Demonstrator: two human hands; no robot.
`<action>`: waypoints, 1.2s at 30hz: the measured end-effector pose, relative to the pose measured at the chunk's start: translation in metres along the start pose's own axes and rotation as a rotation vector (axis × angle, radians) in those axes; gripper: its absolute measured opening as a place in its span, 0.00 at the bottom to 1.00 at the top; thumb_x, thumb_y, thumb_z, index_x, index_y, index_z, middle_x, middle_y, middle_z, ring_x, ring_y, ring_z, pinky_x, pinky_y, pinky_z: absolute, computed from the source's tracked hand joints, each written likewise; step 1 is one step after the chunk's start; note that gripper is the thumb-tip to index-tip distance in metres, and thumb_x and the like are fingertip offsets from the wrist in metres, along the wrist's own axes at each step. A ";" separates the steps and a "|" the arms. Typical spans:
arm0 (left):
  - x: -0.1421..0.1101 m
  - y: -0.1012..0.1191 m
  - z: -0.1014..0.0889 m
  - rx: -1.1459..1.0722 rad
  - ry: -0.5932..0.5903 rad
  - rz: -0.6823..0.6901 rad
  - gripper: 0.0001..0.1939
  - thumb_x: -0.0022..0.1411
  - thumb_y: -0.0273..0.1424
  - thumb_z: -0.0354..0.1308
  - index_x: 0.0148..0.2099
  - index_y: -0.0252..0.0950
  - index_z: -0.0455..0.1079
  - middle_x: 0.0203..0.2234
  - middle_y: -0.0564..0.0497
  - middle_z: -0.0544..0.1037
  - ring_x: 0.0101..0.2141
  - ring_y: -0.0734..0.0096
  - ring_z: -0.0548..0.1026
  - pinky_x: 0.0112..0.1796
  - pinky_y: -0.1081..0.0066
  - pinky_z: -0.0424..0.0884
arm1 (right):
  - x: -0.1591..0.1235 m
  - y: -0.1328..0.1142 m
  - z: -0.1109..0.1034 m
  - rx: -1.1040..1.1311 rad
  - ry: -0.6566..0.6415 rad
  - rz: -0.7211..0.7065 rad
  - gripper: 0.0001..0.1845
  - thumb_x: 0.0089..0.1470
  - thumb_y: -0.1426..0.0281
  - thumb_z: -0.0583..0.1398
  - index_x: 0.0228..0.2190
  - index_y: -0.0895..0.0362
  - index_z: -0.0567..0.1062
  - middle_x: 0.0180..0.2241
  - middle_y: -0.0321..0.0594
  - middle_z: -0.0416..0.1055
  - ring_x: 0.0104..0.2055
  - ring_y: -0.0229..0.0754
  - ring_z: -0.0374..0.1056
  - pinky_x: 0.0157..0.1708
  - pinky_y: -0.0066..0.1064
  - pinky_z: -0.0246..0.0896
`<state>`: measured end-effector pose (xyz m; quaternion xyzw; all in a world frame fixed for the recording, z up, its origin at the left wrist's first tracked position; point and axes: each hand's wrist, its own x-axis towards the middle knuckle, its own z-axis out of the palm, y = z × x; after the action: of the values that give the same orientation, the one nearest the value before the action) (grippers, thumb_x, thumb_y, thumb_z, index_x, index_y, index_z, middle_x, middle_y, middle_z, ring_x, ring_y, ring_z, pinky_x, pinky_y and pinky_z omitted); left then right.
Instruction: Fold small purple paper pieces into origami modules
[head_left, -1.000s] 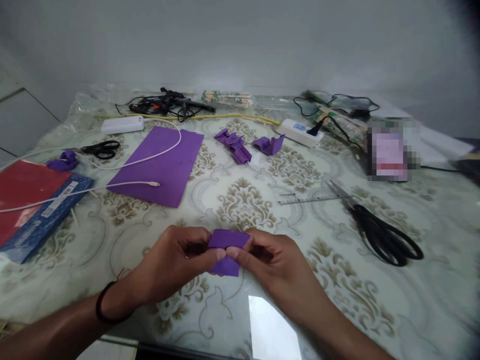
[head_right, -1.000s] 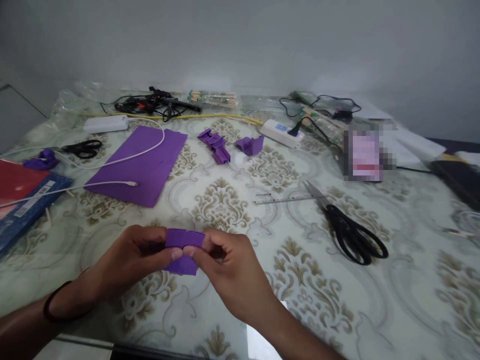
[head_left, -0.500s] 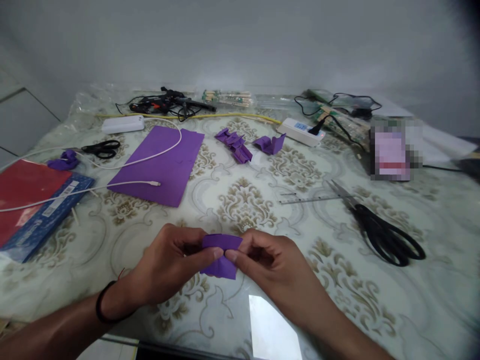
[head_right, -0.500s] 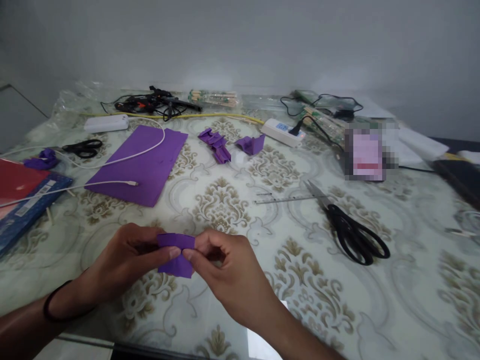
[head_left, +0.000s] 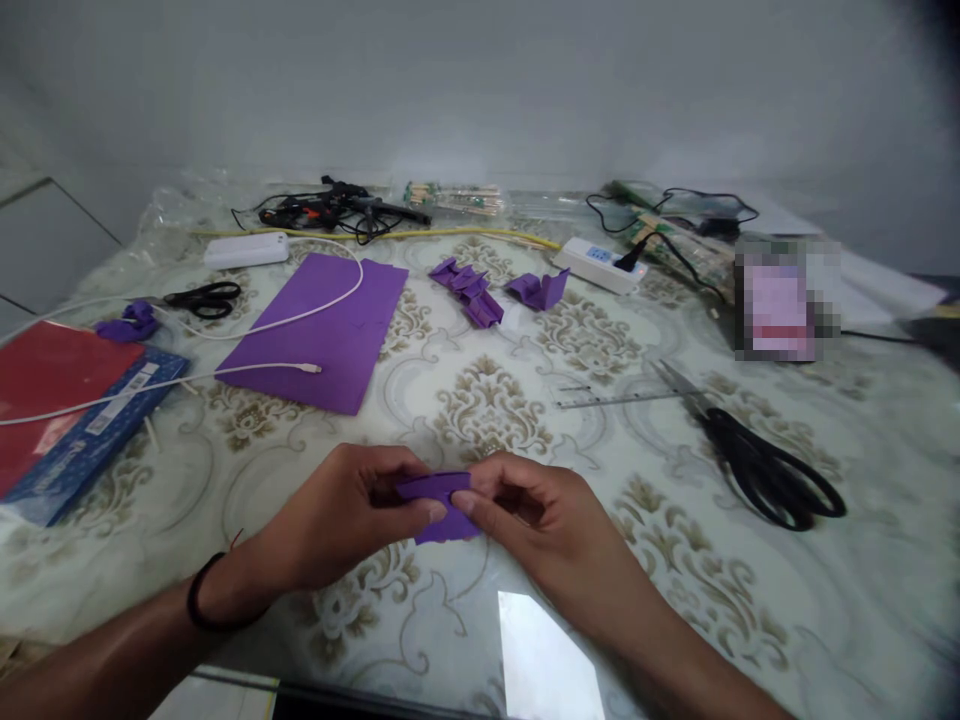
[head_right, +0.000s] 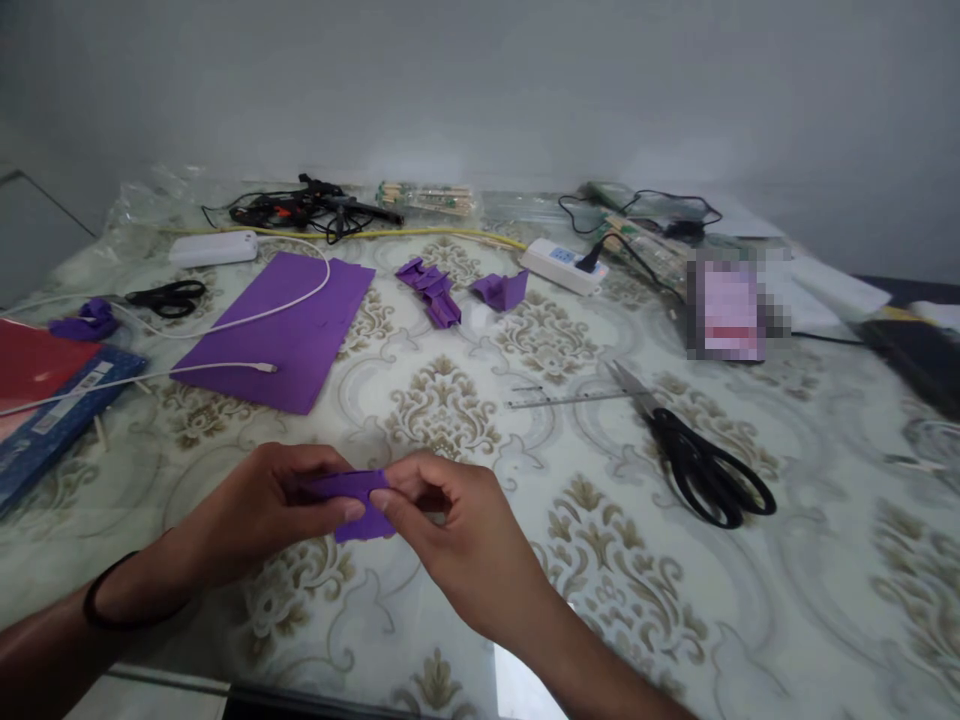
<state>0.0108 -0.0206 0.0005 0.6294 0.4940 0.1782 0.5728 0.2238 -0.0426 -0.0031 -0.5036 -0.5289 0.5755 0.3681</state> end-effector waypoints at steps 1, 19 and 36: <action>0.000 0.001 -0.001 0.020 -0.016 -0.020 0.14 0.65 0.39 0.64 0.32 0.34 0.74 0.22 0.58 0.67 0.24 0.76 0.63 0.25 0.75 0.56 | 0.000 0.000 0.000 -0.022 -0.004 -0.012 0.10 0.59 0.62 0.67 0.30 0.54 0.81 0.26 0.35 0.77 0.29 0.40 0.72 0.31 0.31 0.68; -0.003 0.005 0.002 0.164 0.046 0.118 0.17 0.69 0.40 0.64 0.30 0.34 0.78 0.20 0.56 0.74 0.24 0.74 0.66 0.26 0.74 0.59 | -0.001 -0.001 -0.009 -0.319 0.006 -0.278 0.10 0.66 0.67 0.65 0.31 0.52 0.82 0.29 0.35 0.78 0.31 0.40 0.74 0.33 0.31 0.65; -0.007 -0.003 0.011 0.229 0.317 0.718 0.09 0.67 0.24 0.68 0.47 0.40 0.84 0.37 0.50 0.90 0.35 0.66 0.88 0.38 0.75 0.84 | -0.003 0.006 -0.013 -0.349 0.071 -0.820 0.09 0.63 0.83 0.65 0.38 0.58 0.82 0.32 0.39 0.79 0.34 0.38 0.74 0.36 0.29 0.71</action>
<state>0.0149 -0.0326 -0.0024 0.7864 0.3416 0.4054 0.3170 0.2374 -0.0434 -0.0079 -0.3263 -0.7612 0.2662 0.4932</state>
